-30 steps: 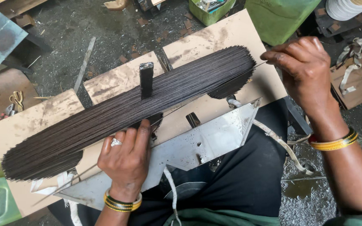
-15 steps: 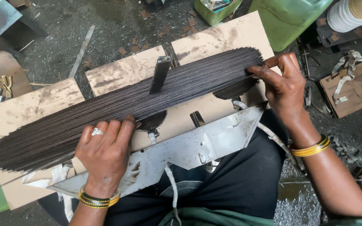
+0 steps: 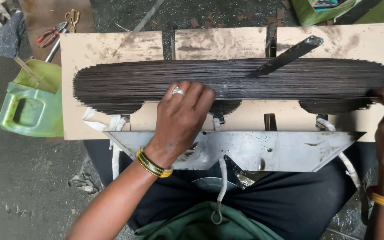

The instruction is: The person sits on the floor of a workshop and works on a large bundle of dark incense sticks held on a board. They press the bundle flat with a metal plate, use a knife to trim and square the ends of the bundle, tap and realign the sticks, and repeatedly reposition the bundle to trim different sections.

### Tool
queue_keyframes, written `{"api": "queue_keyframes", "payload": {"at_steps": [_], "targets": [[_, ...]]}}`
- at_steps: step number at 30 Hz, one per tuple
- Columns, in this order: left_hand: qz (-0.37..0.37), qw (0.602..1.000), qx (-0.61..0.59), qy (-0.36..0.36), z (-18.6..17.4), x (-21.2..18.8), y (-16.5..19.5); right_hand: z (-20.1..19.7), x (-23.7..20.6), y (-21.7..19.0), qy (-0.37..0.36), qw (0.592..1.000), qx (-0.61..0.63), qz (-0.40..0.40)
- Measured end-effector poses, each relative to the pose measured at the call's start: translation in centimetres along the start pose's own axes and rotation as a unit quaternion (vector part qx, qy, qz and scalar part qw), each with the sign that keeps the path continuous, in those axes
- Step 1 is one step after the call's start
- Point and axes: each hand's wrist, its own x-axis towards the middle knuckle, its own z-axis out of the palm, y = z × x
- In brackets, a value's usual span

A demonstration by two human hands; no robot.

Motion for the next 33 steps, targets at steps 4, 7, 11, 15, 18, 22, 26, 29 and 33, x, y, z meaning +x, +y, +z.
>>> {"api": "queue_keyframes", "payload": {"at_steps": [4, 7, 11, 15, 18, 22, 26, 29, 33], "targets": [[-0.004, 1.000, -0.003, -0.005, 0.2, 0.6, 0.9, -0.9, 1.3, -0.2, -0.035, 0.951, -0.296, -0.082], [-0.013, 1.000, -0.002, -0.027, 0.2, 0.9, 1.2, -1.3, 1.4, -0.2, -0.045, 0.959, -0.258, -0.110], [0.016, 1.000, 0.012, 0.004, 0.8, 0.6, 1.3, -1.6, 0.9, -0.1, -0.042, 0.956, -0.268, -0.108], [0.031, 0.999, 0.016, 0.019, 2.3, -0.2, 1.0, -2.0, 0.2, 0.5, -0.033, 0.936, -0.345, -0.060], [-0.018, 1.000, 0.005, -0.004, 3.2, -0.8, -0.1, -1.7, -0.6, 0.9, -0.006, 0.922, -0.374, -0.102], [-0.008, 1.000, 0.003, -0.007, 3.1, -1.5, -1.4, -0.8, -0.8, 0.7, -0.012, 0.969, -0.231, -0.088], [0.004, 1.000, -0.013, 0.005, 2.7, -1.9, -1.6, -0.7, -0.2, -1.0, -0.010, 0.976, -0.209, -0.053], [0.007, 1.000, -0.022, 0.021, 2.7, -2.1, -1.4, -1.4, -0.2, -3.1, -0.016, 0.955, -0.288, -0.070], [-0.002, 0.998, -0.040, 0.042, 2.9, -2.7, -1.5, -1.7, 0.4, -4.3, -0.017, 0.923, -0.366, -0.116]]}}
